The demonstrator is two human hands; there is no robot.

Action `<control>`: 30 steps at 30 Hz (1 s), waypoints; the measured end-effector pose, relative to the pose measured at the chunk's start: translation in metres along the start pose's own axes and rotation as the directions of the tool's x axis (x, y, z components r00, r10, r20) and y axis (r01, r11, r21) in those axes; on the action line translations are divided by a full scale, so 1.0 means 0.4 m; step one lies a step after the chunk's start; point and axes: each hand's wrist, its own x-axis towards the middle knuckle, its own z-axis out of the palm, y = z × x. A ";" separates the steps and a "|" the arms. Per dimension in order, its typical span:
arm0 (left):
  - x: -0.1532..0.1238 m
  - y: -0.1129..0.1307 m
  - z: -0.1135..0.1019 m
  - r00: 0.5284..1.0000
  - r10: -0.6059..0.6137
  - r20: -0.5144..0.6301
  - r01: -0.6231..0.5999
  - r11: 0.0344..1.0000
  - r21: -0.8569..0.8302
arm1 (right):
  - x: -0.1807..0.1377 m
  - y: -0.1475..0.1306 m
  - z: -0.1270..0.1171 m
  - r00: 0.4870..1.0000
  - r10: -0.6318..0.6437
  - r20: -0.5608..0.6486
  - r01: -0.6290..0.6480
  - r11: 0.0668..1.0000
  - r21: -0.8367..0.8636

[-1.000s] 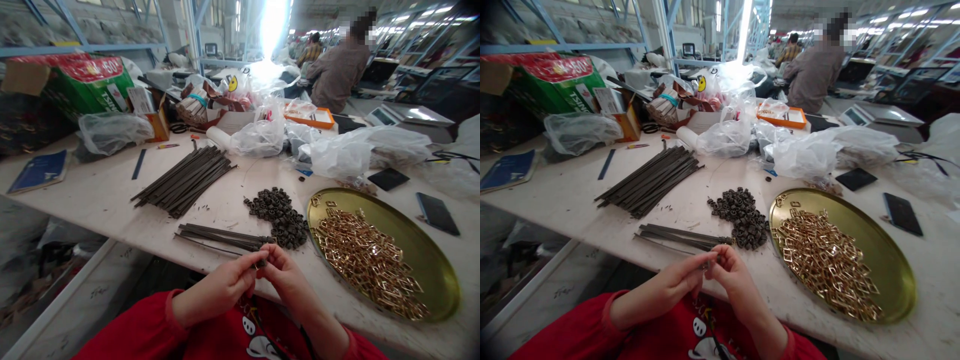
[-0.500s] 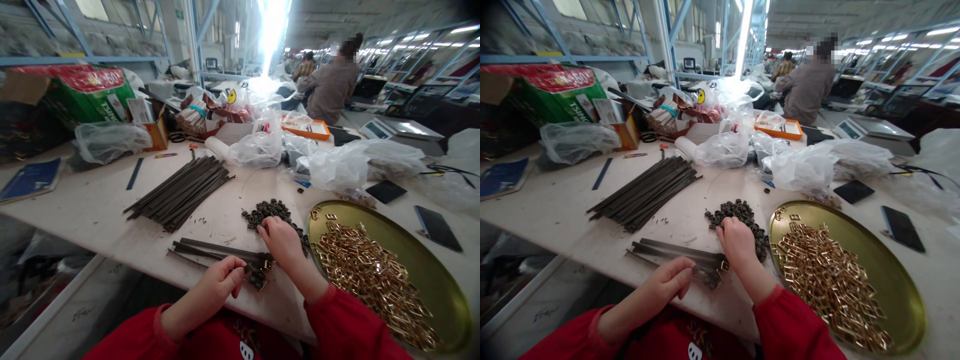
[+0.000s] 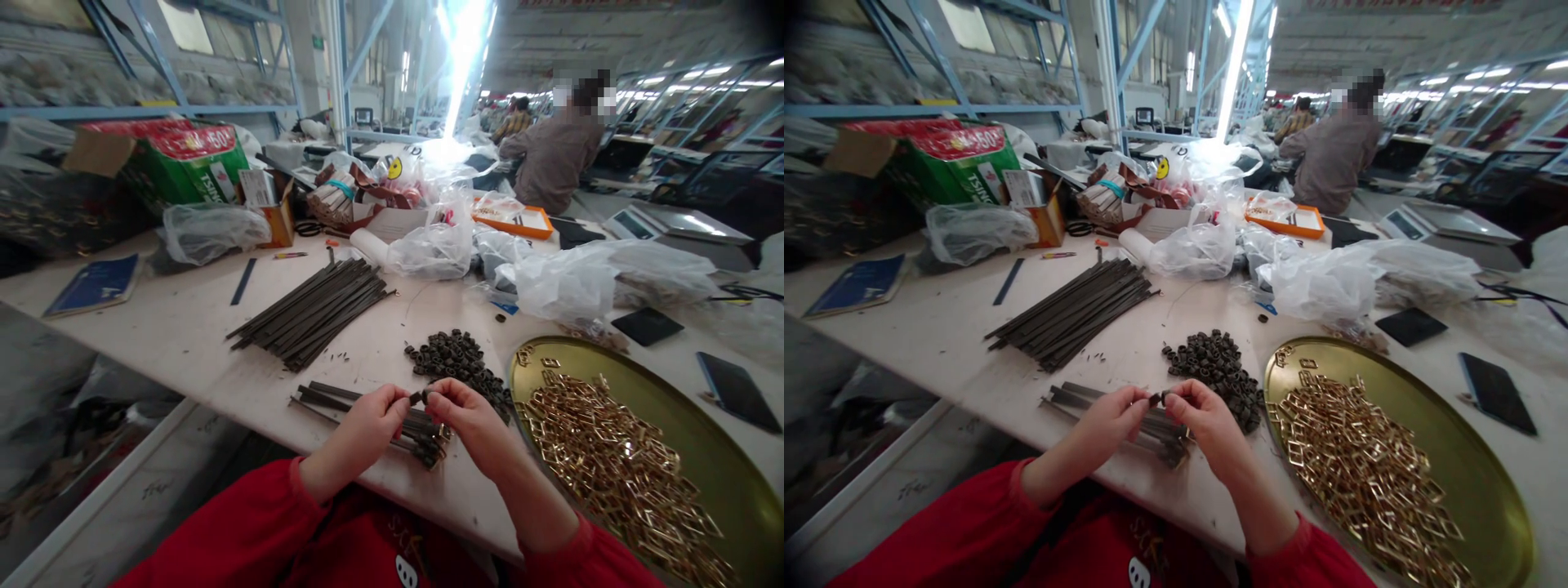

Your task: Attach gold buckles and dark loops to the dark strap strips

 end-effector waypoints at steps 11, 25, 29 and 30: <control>-0.051 0.019 0.013 0.994 0.109 -0.023 -0.093 0.924 0.371 | -0.079 0.001 0.049 0.970 -0.063 -0.234 0.106 0.978 0.177; -0.055 0.007 0.012 0.994 0.100 0.051 -0.113 0.879 0.464 | -0.094 0.031 0.047 0.984 0.134 -0.117 -0.074 0.906 0.417; -0.048 -0.005 0.016 0.996 0.085 0.035 -0.092 0.892 0.443 | -0.086 0.040 0.059 0.977 0.124 -0.172 -0.058 0.938 0.343; -0.048 -0.008 0.017 0.996 0.081 0.035 -0.088 0.891 0.446 | -0.085 0.043 0.061 0.978 0.129 -0.165 -0.066 0.938 0.339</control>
